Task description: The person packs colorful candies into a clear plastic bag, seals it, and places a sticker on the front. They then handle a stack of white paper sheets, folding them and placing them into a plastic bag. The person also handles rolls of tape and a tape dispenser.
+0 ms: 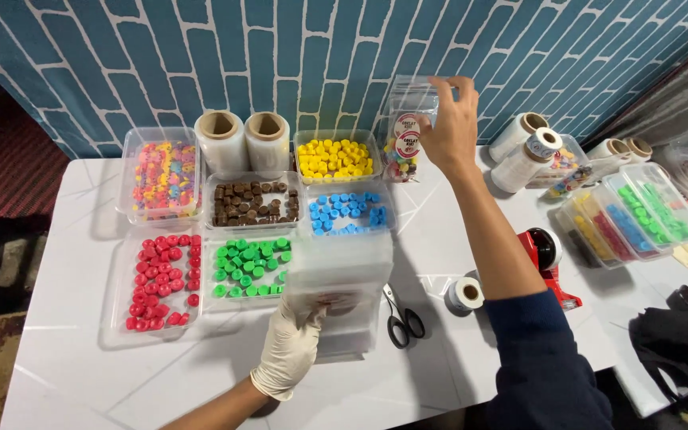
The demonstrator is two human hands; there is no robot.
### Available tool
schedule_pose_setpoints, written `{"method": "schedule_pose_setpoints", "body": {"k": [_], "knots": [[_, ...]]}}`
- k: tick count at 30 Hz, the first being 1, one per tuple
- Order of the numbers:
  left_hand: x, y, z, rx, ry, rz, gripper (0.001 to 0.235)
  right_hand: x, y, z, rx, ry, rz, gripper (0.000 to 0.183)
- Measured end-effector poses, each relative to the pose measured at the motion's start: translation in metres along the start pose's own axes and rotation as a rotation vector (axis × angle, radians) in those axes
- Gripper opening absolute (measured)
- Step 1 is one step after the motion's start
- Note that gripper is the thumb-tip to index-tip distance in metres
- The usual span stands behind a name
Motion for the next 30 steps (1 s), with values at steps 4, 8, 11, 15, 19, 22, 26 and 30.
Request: {"method": "schedule_pose_setpoints", "body": {"k": [4, 8, 11, 15, 19, 22, 26, 30], "knots": [[-0.001, 0.020, -0.002, 0.123, 0.065, 0.078, 0.019, -0.070, -0.052, 0.088, 0.108, -0.002, -0.377, 0.037], [0.002, 0.032, -0.006, 0.148, 0.015, 0.280, 0.029, -0.105, -0.122, 0.204, 0.274, -0.645, -1.106, 0.077], [0.010, 0.030, -0.009, -0.160, 0.104, 0.630, 0.053, -0.078, -0.129, 0.262, 0.279, -0.619, -1.042, 0.061], [-0.001, 0.004, -0.006, -0.276, 0.114, 0.730, 0.066, 0.006, -0.086, 0.327, 0.400, -0.566, -1.053, 0.044], [-0.002, 0.014, -0.004, -0.041, -0.078, 0.301, 0.058, -0.060, -0.130, 0.280, 0.339, -0.560, -1.124, 0.040], [0.004, 0.035, 0.006, -0.496, 0.034, 0.069, 0.066, -0.047, -0.124, 0.294, 0.530, -0.571, -1.205, 0.056], [0.001, 0.034, 0.007, 0.280, -0.113, -0.314, 0.058, -0.054, -0.121, 0.301, 0.236, -0.601, -0.891, 0.036], [0.016, 0.022, 0.008, -0.195, -0.032, 0.784, 0.069, -0.061, -0.119, 0.302, 0.366, -0.630, -0.813, 0.051]]}}
Point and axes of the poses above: each hand's wrist, its own z-axis away from the middle knuckle, its own x-axis out of the palm, y = z × x, the point moved 2 cm from there along -z, towards the middle knuckle, and after that the axes turned 7 degrees about z, right-handed, at the moved point
